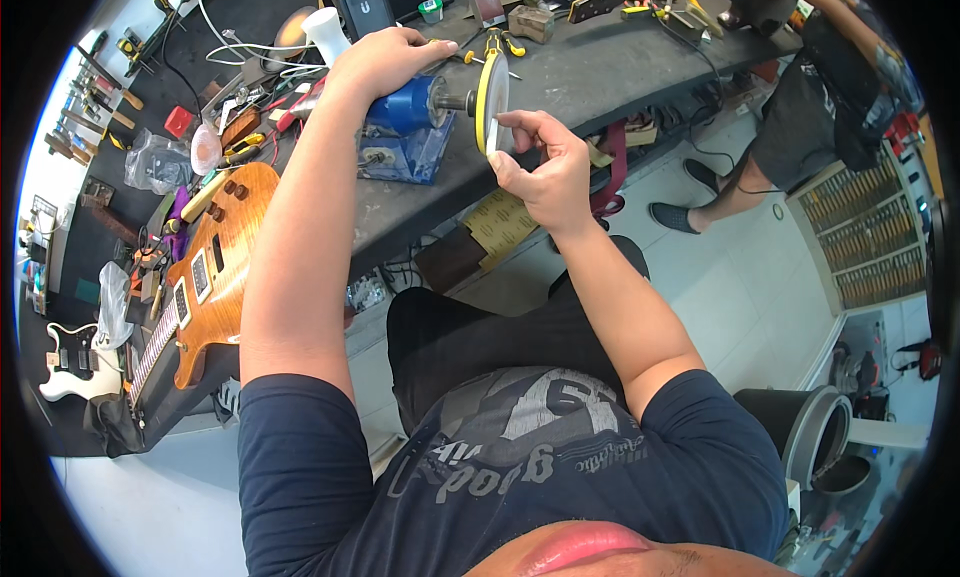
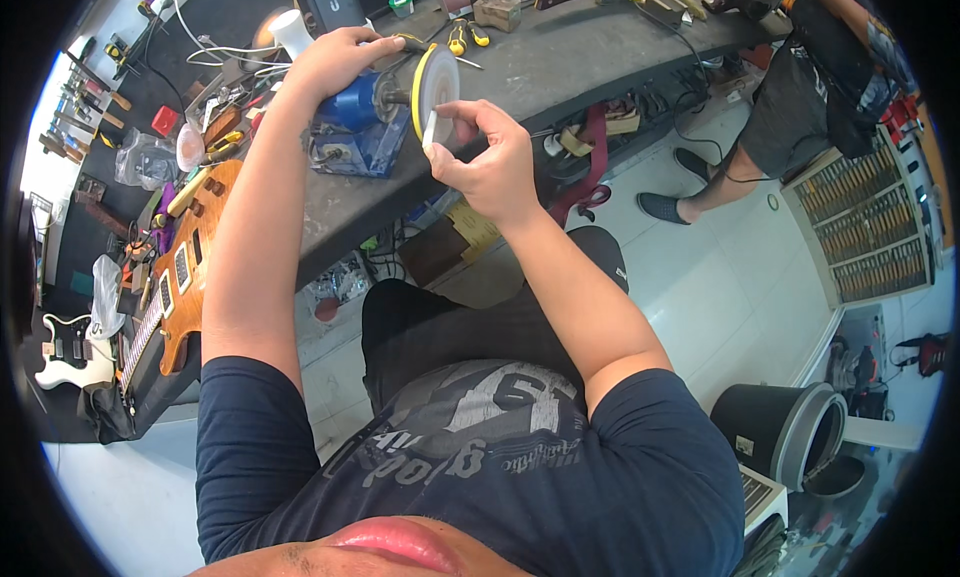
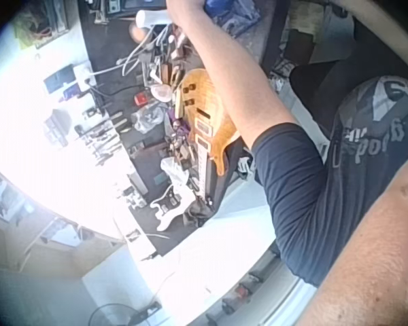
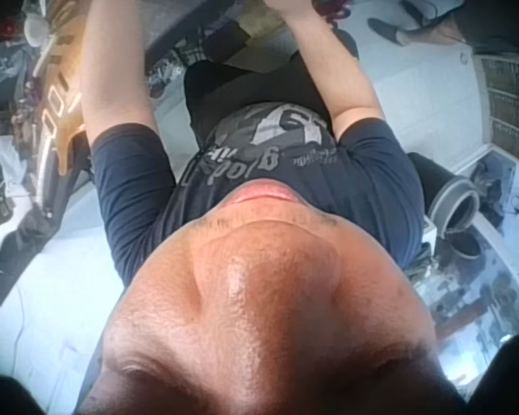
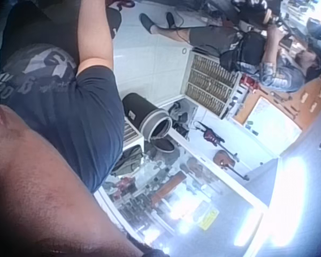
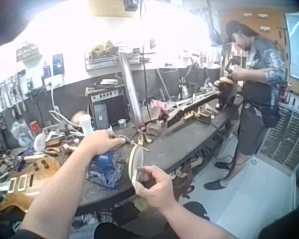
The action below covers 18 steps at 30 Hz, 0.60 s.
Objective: The person polishes a small white guitar nut using a bench-mounted buffing wheel, then places the nut onto the headstock of an electric guitar to check the fit.
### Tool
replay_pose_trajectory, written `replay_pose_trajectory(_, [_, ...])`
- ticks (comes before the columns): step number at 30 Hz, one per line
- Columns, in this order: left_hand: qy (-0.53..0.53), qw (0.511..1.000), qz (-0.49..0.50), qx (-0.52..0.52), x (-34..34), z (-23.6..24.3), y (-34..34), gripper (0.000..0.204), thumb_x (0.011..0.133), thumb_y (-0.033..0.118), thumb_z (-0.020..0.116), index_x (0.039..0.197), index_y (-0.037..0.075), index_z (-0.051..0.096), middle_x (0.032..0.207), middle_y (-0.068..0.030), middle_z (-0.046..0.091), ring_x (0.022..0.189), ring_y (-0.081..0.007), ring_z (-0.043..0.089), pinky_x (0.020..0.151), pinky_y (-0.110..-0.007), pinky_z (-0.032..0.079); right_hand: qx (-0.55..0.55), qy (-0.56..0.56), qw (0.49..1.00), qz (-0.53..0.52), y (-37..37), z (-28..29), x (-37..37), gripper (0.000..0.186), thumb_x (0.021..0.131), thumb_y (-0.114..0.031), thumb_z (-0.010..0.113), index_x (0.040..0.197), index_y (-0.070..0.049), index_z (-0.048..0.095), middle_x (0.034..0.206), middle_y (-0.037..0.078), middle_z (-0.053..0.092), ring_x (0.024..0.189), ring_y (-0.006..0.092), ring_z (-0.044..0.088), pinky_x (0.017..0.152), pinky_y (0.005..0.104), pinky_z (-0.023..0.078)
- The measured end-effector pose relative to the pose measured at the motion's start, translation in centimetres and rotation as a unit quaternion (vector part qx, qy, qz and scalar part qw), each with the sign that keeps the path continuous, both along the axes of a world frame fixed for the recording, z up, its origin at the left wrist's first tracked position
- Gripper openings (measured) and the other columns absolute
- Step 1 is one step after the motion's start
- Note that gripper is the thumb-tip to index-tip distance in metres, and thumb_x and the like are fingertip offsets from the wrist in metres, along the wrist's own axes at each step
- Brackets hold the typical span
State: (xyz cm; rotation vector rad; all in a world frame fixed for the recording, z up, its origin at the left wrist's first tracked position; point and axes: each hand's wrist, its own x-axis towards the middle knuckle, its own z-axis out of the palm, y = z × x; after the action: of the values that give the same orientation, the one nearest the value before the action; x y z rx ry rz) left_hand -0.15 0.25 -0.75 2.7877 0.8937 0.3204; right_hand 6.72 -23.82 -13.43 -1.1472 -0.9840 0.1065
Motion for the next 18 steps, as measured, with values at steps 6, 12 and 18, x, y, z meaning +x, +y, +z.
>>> replay_pose_trajectory(6, [0.005, 1.0, 0.002, 0.003, 0.1, -0.1, 0.2, 0.077, 0.091, 0.075, 0.064, 0.131, 0.012, 0.078, 0.11, -0.0132, 0.081, 0.108, -0.0301, 0.076, 0.1, -0.041, 0.055, 0.012, -0.007, 1.0, 0.011, -0.2, -0.2, -0.4, 0.042, 0.077, -0.016, 0.087, 0.113, 0.002, 0.076, 0.088, 0.0, 0.056, 0.084, 0.0106, 0.05, 0.079, 0.0266, 0.044])
replay_pose_trajectory(12, [0.001, 1.0, -0.003, 0.012, 0.1, -0.1, 0.1, 0.077, 0.091, 0.076, 0.064, 0.131, 0.012, 0.078, 0.109, -0.0134, 0.082, 0.107, -0.0301, 0.076, 0.1, -0.041, 0.056, 0.016, 0.0, 1.0, 0.0, 0.6, -0.5, 0.6, 0.041, 0.078, -0.016, 0.088, 0.113, 0.001, 0.077, 0.088, -0.001, 0.057, 0.084, 0.0105, 0.05, 0.077, 0.0265, 0.044])
replay_pose_trajectory(18, [0.0, 1.0, -0.004, 0.006, 0.0, -0.1, 0.1, 0.078, 0.09, 0.076, 0.064, 0.131, 0.011, 0.078, 0.107, -0.014, 0.082, 0.105, -0.03, 0.077, 0.099, -0.041, 0.056, 0.013, 0.018, 1.0, -0.004, 1.5, -0.2, 1.8, 0.04, 0.08, -0.019, 0.088, 0.112, 0.001, 0.077, 0.089, -0.002, 0.058, 0.085, 0.01, 0.051, 0.076, 0.0262, 0.045])
